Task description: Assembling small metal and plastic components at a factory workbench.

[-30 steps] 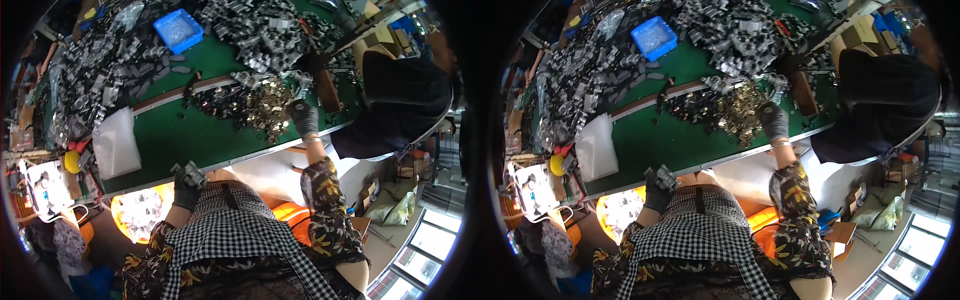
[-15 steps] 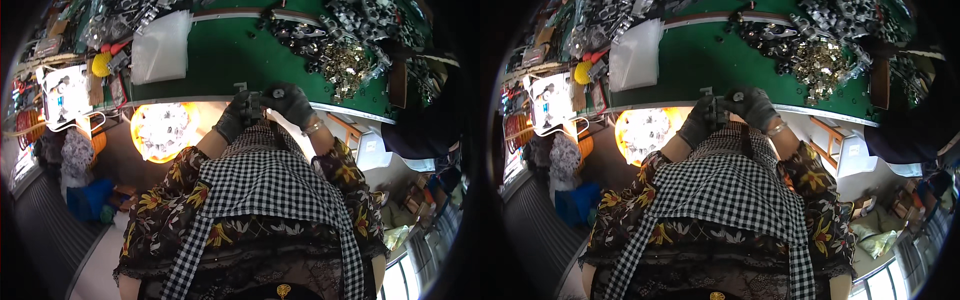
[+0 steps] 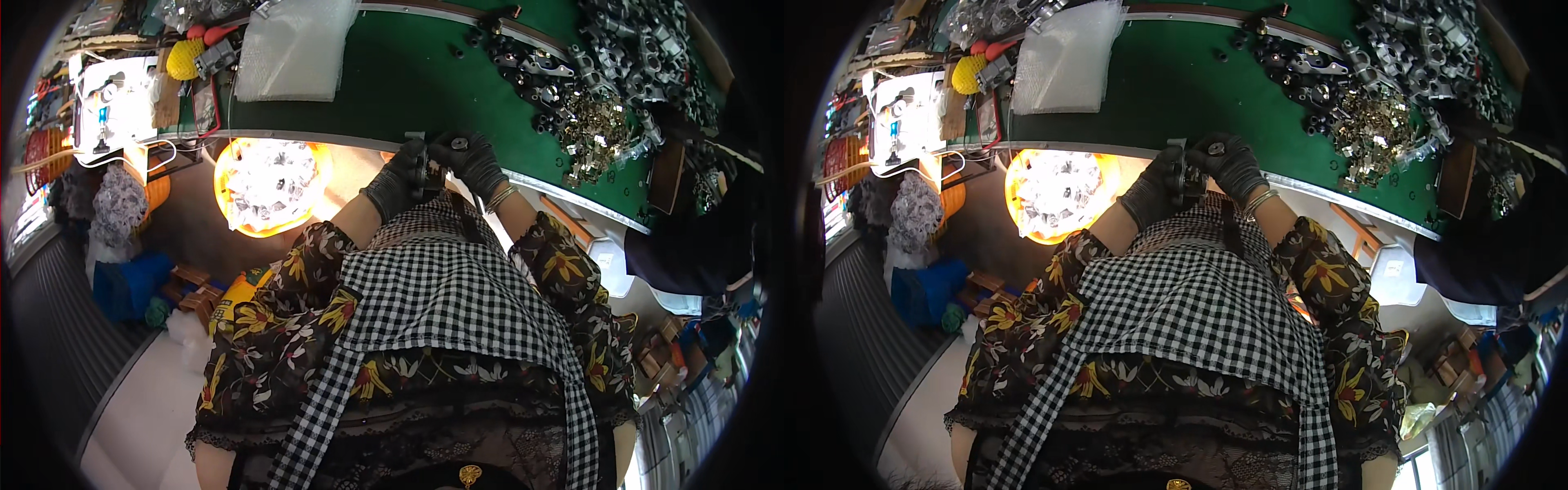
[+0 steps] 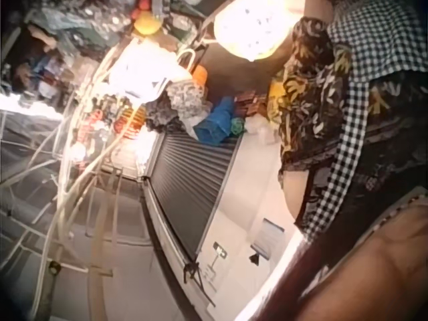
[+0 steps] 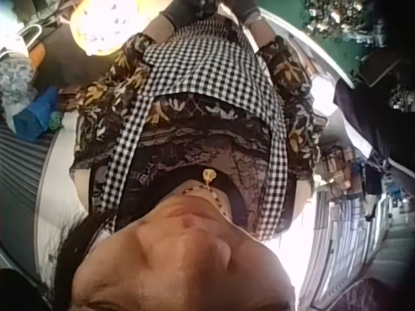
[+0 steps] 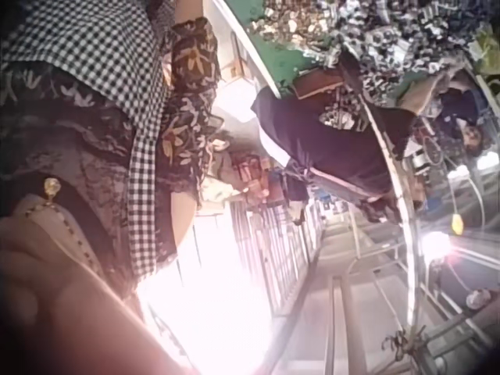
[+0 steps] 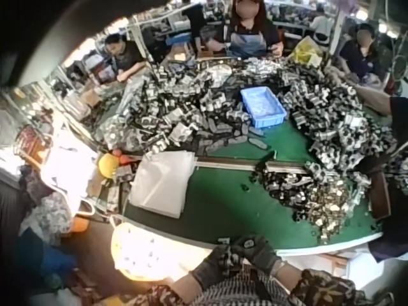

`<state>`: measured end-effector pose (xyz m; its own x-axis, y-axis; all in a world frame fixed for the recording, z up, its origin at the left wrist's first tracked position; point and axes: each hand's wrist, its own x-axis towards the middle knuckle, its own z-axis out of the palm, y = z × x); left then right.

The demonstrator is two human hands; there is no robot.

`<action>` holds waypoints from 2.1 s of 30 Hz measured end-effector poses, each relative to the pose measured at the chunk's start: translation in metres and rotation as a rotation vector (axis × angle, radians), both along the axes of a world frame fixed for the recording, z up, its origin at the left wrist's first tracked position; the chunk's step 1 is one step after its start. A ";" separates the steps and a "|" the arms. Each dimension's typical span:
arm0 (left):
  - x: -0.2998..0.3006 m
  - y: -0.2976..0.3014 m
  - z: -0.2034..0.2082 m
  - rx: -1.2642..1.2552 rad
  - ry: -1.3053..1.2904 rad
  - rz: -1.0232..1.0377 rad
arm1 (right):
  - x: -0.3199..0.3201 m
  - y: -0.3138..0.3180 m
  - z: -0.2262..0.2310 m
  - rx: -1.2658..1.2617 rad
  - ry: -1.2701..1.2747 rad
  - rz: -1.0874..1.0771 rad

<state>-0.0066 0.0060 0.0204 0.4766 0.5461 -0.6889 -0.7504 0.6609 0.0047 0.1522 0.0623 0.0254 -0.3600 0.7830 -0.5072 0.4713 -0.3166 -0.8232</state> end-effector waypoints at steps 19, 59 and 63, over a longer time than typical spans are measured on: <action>0.001 -0.005 -0.046 0.040 0.170 -0.120 | 0.002 0.017 0.007 0.313 -0.187 0.476; 0.018 -0.016 -0.001 0.292 1.241 -0.382 | -0.007 0.029 0.002 0.190 -0.119 0.468; 0.016 -0.014 -0.003 0.270 1.150 -0.375 | 0.002 0.039 0.007 -0.224 -0.110 0.415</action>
